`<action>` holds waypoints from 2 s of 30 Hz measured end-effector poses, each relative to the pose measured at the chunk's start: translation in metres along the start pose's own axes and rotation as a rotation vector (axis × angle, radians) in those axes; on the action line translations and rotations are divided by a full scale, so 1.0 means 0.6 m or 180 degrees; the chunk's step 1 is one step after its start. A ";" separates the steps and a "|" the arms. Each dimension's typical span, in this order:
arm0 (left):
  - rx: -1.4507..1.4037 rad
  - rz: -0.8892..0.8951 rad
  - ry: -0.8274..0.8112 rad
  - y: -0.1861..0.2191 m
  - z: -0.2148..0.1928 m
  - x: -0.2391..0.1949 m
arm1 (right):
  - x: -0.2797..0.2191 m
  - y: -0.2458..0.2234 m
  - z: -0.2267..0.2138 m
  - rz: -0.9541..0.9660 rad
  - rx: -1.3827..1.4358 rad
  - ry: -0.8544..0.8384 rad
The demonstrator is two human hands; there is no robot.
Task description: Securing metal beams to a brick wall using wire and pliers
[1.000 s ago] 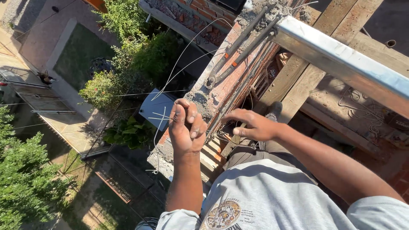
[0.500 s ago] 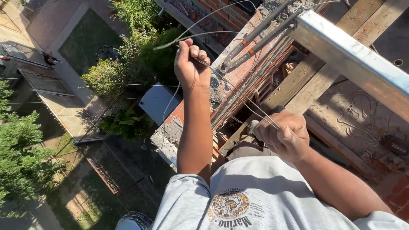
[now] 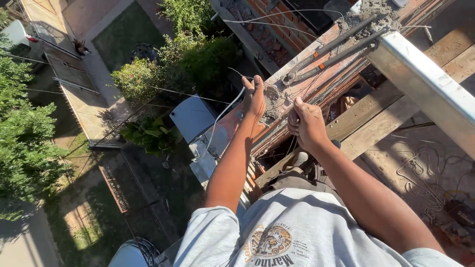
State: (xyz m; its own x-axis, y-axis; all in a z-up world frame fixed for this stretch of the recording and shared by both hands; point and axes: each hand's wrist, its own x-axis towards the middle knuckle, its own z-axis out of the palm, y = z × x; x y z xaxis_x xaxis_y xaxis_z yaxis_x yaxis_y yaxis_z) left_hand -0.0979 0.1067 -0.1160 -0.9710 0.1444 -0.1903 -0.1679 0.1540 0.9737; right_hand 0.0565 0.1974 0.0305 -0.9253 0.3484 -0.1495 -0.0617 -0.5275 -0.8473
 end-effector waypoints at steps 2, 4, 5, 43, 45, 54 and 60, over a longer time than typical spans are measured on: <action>0.0108 -0.0017 -0.0062 -0.006 -0.014 -0.030 | 0.030 0.008 -0.015 0.0030 -0.0255 0.0039; 0.1050 0.0155 -0.0293 0.076 -0.053 -0.122 | 0.051 0.020 -0.025 0.0069 -0.0607 0.0122; 0.1060 0.0133 -0.0308 0.085 -0.059 -0.143 | 0.064 0.028 -0.029 0.0089 -0.0601 0.0142; 0.1033 0.3327 -0.0259 0.184 -0.125 -0.281 | -0.177 0.160 -0.362 0.3465 -0.2221 0.0493; 0.0814 0.3331 -0.0409 0.183 -0.132 -0.331 | -0.141 0.031 -0.247 0.3470 -0.2077 0.0630; 0.1920 0.0132 -0.3823 0.069 0.060 -0.360 | -0.250 0.252 -0.419 0.3159 -0.1894 0.0062; 0.2994 -0.0835 -0.4666 -0.267 0.196 -0.361 | -0.300 0.404 -0.520 0.2647 -0.2592 -0.0404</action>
State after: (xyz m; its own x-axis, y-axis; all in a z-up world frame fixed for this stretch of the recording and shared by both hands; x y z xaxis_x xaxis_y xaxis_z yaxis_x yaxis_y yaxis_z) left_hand 0.1595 0.1654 -0.2454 0.0906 0.6240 -0.7761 0.3790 0.6991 0.6063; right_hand 0.3251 0.2487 -0.3069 -0.6015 0.0255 -0.7985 0.7955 0.1115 -0.5957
